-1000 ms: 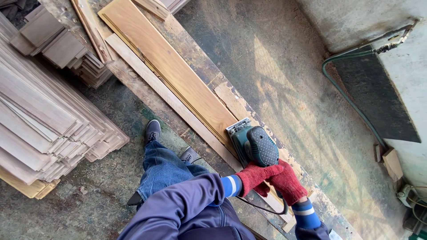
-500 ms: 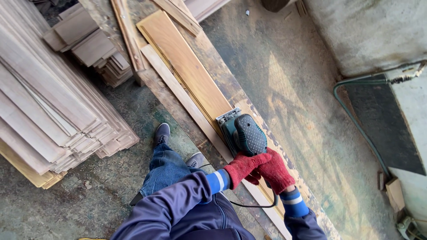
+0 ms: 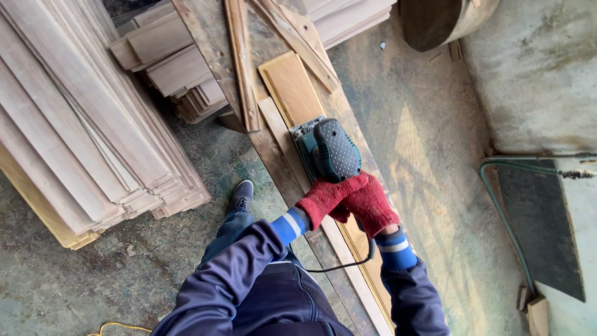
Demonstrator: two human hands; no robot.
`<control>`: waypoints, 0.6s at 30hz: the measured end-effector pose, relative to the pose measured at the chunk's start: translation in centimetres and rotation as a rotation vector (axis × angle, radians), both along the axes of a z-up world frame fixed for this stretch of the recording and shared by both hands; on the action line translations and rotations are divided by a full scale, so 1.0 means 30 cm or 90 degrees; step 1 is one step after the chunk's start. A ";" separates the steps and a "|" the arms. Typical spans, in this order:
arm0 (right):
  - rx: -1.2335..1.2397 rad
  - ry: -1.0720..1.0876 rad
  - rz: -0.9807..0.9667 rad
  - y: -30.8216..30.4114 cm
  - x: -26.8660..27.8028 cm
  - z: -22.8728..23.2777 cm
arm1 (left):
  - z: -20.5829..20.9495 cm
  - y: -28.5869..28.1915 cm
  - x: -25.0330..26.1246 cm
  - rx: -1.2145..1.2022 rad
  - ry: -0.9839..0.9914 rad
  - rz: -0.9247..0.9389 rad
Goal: The recorder is sanding a wooden plank using an electric sander followed by manual sanding with a block.
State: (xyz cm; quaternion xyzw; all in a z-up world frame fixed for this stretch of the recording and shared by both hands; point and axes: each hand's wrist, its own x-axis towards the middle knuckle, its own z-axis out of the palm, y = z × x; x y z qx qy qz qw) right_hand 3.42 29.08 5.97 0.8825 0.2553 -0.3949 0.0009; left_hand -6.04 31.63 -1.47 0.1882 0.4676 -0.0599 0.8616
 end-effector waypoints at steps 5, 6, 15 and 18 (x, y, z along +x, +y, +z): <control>0.047 0.029 0.057 0.170 0.046 -0.080 | -0.009 0.241 0.001 0.030 0.005 0.031; 0.053 0.020 0.100 0.223 0.055 -0.096 | -0.011 0.288 0.002 0.049 0.004 0.059; 0.027 -0.031 0.120 0.569 0.018 -0.099 | 0.017 0.617 -0.038 0.068 0.036 0.081; 0.098 0.000 0.117 0.641 0.026 -0.099 | 0.001 0.678 -0.030 0.088 0.024 0.116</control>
